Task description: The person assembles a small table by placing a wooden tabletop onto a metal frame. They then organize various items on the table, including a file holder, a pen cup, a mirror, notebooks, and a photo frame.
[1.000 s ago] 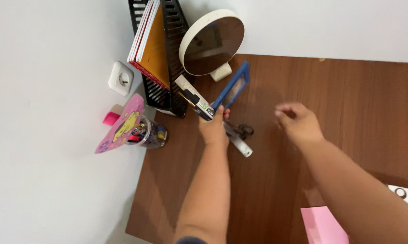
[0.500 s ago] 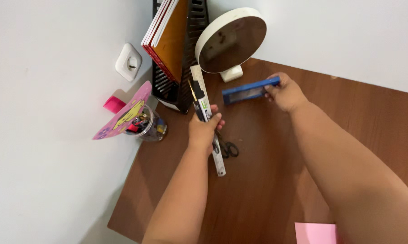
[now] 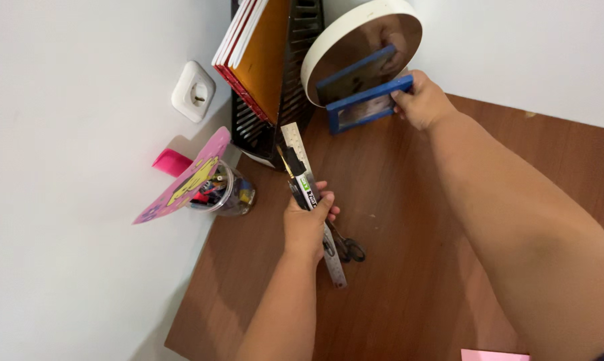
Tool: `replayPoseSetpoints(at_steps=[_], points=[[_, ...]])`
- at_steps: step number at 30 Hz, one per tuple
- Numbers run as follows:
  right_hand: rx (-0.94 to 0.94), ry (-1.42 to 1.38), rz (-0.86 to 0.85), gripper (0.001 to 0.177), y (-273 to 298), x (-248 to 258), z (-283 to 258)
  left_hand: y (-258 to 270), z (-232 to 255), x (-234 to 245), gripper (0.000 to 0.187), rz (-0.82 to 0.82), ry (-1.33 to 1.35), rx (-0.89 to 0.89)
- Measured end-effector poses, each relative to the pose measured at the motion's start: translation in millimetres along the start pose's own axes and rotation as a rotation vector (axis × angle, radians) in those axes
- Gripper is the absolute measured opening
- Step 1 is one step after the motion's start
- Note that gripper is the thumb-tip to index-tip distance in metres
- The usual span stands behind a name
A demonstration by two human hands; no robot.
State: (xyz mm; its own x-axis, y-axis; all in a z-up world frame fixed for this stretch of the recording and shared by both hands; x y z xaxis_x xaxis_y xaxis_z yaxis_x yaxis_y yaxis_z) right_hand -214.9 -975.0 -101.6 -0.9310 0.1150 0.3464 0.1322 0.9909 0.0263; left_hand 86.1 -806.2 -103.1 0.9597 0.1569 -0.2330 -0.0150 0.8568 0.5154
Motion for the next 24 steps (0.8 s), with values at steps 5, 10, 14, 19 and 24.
replayPoseSetpoints(at_steps=[5,10,14,19,24], points=[[-0.019,0.100,0.015,0.018,0,1,-11,0,-3,2,0.027,0.009,0.007,0.016],[-0.023,0.111,0.081,0.024,4,1,-17,4,-2,1,0.027,0.028,-0.027,0.052],[-0.028,0.063,0.118,0.030,7,0,-15,5,3,2,0.028,0.036,-0.020,0.045],[-0.011,0.106,0.149,0.045,13,0,-16,6,2,6,0.027,0.077,-0.079,0.067],[-0.128,-0.018,0.278,0.056,34,14,6,6,3,3,0.029,0.006,0.034,-0.005]])
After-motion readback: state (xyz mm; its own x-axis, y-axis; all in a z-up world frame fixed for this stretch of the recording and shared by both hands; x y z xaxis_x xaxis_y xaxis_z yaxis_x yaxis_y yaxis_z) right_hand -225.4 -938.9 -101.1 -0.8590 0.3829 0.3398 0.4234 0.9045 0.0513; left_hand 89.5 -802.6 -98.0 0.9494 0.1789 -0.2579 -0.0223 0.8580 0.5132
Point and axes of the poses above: each hand's wrist, its own y-axis away from the middle knuckle, its own x-axis out of the back of the hand, z = x × y, the point moved 9 cm from there along -y, towards the middle knuckle, and after that the axes turned 3 degrees about x, right-handed, at the moved point
